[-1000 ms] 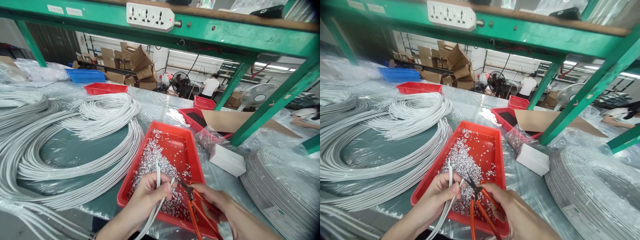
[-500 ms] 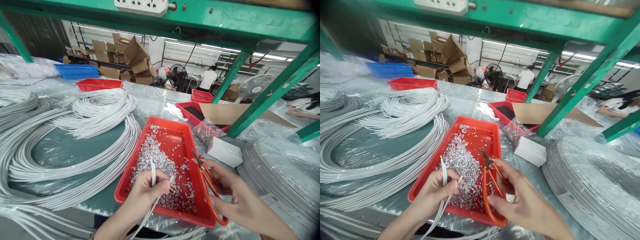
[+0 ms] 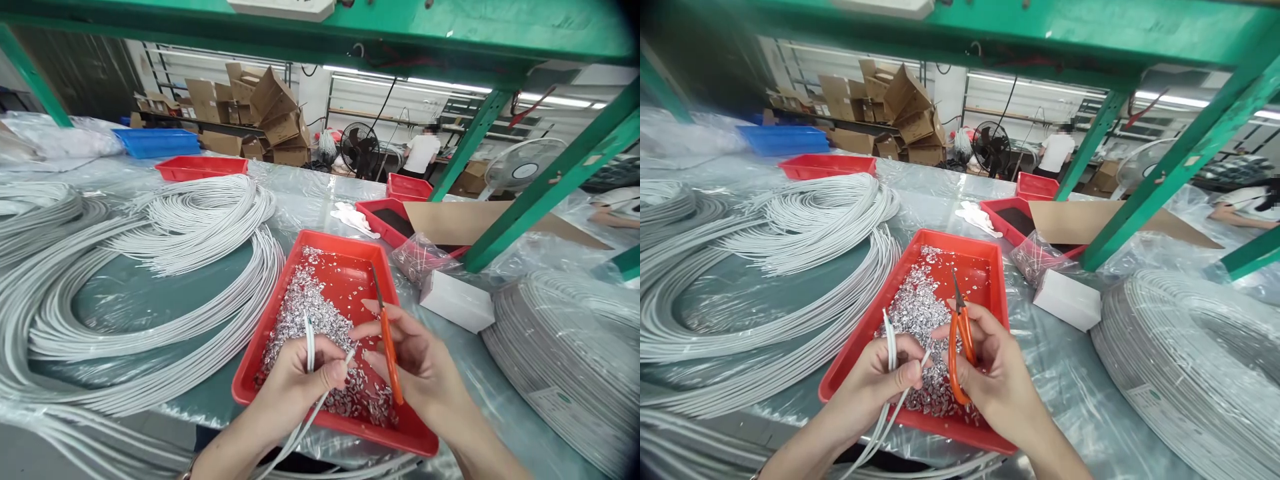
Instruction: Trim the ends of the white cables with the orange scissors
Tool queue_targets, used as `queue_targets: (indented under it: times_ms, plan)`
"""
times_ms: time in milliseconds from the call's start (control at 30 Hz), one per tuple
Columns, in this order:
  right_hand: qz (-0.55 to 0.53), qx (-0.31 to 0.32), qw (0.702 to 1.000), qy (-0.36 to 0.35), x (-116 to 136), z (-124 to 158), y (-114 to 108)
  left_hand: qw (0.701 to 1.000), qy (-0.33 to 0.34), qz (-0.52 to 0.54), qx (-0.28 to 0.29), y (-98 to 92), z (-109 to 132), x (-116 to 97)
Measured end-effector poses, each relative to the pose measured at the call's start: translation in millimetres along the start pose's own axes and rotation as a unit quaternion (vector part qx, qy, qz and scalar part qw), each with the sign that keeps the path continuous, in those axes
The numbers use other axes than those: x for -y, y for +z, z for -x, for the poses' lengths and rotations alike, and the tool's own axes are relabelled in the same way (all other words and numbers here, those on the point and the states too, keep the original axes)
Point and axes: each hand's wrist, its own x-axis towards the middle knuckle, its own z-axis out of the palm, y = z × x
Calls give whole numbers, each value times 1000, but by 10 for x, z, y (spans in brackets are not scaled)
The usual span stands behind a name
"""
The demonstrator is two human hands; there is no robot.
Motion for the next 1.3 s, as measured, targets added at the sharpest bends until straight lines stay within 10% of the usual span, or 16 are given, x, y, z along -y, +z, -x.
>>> queue_targets:
  times_ms: [167, 533, 1000, 1300]
  plan:
    - [-134, 68, 988, -34, -35, -56, 118, 996, -23, 4, 90, -58, 7, 39]
    - [-111, -94, 988, -51, -16, -64, 326, 990, -44, 72, 110, -104, -1, 59]
    - [-45, -68, 993, -86, -23, -59, 256, 997, -32, 63, 20, -28, 5, 32]
    - [220, -133, 964, -75, -58, -120, -18, 997, -28, 76, -20, -16, 10, 83]
